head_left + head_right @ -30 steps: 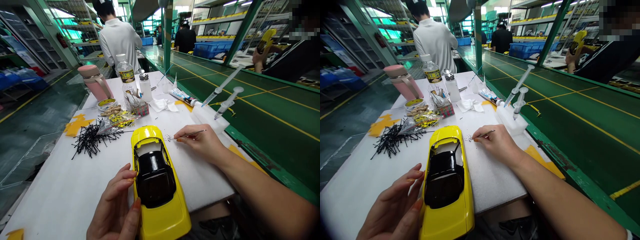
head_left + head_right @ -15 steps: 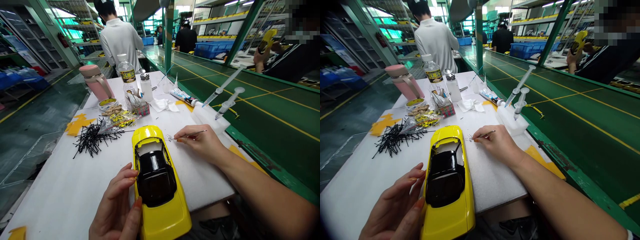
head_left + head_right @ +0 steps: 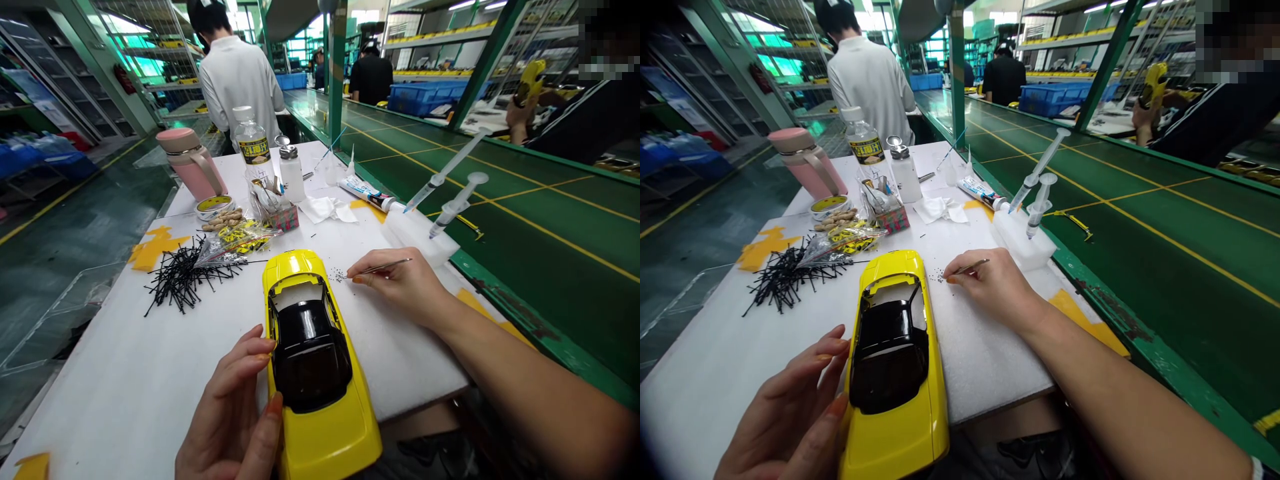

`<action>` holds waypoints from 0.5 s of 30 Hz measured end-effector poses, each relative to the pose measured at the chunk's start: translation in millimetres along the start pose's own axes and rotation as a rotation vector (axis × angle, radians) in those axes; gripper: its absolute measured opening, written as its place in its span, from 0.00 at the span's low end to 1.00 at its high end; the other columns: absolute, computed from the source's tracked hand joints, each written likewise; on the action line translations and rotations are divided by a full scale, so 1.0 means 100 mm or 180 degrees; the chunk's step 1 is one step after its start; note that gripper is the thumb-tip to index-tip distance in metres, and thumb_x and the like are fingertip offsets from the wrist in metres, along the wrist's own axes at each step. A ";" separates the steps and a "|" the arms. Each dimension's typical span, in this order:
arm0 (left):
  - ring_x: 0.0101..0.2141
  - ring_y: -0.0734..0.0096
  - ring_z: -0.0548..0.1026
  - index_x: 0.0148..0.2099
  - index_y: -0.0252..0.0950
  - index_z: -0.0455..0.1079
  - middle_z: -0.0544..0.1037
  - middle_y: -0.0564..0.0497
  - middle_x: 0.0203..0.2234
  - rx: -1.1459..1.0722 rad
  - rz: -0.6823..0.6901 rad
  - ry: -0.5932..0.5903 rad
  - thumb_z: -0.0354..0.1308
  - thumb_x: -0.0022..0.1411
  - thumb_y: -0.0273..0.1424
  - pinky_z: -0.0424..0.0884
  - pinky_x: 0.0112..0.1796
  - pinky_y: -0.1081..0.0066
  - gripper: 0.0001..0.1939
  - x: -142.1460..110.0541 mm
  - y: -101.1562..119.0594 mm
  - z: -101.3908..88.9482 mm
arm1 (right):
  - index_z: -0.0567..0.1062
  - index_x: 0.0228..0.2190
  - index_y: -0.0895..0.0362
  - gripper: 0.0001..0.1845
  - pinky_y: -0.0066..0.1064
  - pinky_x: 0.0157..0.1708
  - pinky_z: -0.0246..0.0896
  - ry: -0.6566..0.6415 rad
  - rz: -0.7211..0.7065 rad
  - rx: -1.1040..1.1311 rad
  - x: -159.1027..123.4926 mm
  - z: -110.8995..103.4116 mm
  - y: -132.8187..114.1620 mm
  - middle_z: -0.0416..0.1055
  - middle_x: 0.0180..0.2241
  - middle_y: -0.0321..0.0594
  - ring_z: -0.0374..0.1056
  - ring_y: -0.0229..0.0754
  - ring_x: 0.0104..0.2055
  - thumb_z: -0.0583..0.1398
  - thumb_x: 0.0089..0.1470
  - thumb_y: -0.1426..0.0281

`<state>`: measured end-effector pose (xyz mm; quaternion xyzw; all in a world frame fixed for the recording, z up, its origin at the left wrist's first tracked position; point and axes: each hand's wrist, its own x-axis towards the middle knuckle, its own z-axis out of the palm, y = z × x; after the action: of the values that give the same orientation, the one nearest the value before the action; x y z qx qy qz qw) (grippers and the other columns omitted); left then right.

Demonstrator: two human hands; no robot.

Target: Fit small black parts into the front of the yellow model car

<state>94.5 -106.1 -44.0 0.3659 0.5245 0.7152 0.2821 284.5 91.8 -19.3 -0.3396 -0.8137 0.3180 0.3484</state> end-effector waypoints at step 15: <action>0.64 0.53 0.69 0.51 0.43 0.79 0.76 0.45 0.57 0.0262 -0.0014 -0.0157 0.67 0.64 0.29 0.70 0.62 0.58 0.13 0.01 0.00 -0.06 | 0.81 0.42 0.53 0.15 0.29 0.44 0.75 0.0349 -0.1282 -0.0664 -0.37 -0.02 -0.30 0.81 0.43 0.40 0.79 0.41 0.44 0.60 0.62 0.81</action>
<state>89.2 -109.1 -44.6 0.3936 0.5471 0.6831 0.2813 295.7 46.3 -8.4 -0.2214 -0.8734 0.1374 0.4115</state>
